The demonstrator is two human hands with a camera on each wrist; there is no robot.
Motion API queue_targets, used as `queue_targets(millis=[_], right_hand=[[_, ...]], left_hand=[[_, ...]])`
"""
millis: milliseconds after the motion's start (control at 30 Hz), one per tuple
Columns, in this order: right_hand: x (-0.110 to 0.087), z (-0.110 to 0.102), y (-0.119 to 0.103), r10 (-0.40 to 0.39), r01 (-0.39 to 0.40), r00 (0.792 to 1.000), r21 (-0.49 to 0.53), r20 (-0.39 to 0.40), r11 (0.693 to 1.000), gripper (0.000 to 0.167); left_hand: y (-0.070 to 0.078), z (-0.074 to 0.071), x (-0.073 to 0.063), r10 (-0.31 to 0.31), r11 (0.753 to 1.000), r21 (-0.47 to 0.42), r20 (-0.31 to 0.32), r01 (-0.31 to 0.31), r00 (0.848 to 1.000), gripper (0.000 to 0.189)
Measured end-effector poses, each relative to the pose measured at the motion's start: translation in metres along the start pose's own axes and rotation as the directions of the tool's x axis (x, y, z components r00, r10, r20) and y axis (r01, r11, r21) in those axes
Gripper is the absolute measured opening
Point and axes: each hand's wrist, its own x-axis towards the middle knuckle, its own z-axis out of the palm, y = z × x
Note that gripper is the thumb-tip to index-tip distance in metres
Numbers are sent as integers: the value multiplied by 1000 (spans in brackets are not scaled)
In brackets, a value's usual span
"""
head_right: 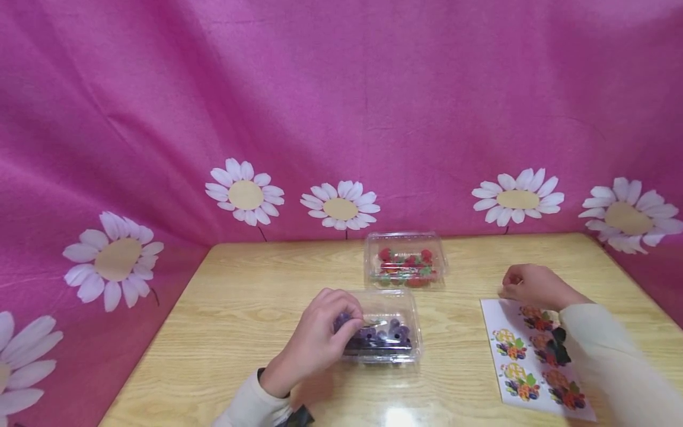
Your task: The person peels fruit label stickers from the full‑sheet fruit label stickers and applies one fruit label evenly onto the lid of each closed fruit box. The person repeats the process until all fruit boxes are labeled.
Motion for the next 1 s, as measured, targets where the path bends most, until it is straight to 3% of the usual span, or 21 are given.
queue_targets(millis=[167,333,533,667,800,1000], right_hand=[[-8,-10,-12,-69,65,991,-39,-113,997,11],[-16,-20,-34,-139,126,968,-77,-211,989,7],[-28,-27,-61,-218,199,921,-93,-323,976,3],[-36,-30,-74,-273,245,884,-122,-379,962,10],[-40,-29,-83,-328,291,849,-153,-413,945,18],[-43,-26,-95,-384,343,816,-172,-432,924,21]], left_hand=[[-1,0,0,-8,1000,-3,10,8,1000,12],[-2,1,0,-39,999,-17,23,39,999,13],[-1,0,2,-41,998,-44,25,42,999,13],[0,-1,2,-50,998,-39,37,52,998,12],[0,-2,1,-55,998,-34,36,56,998,13],[-1,-3,-1,-37,999,-32,25,38,999,13]])
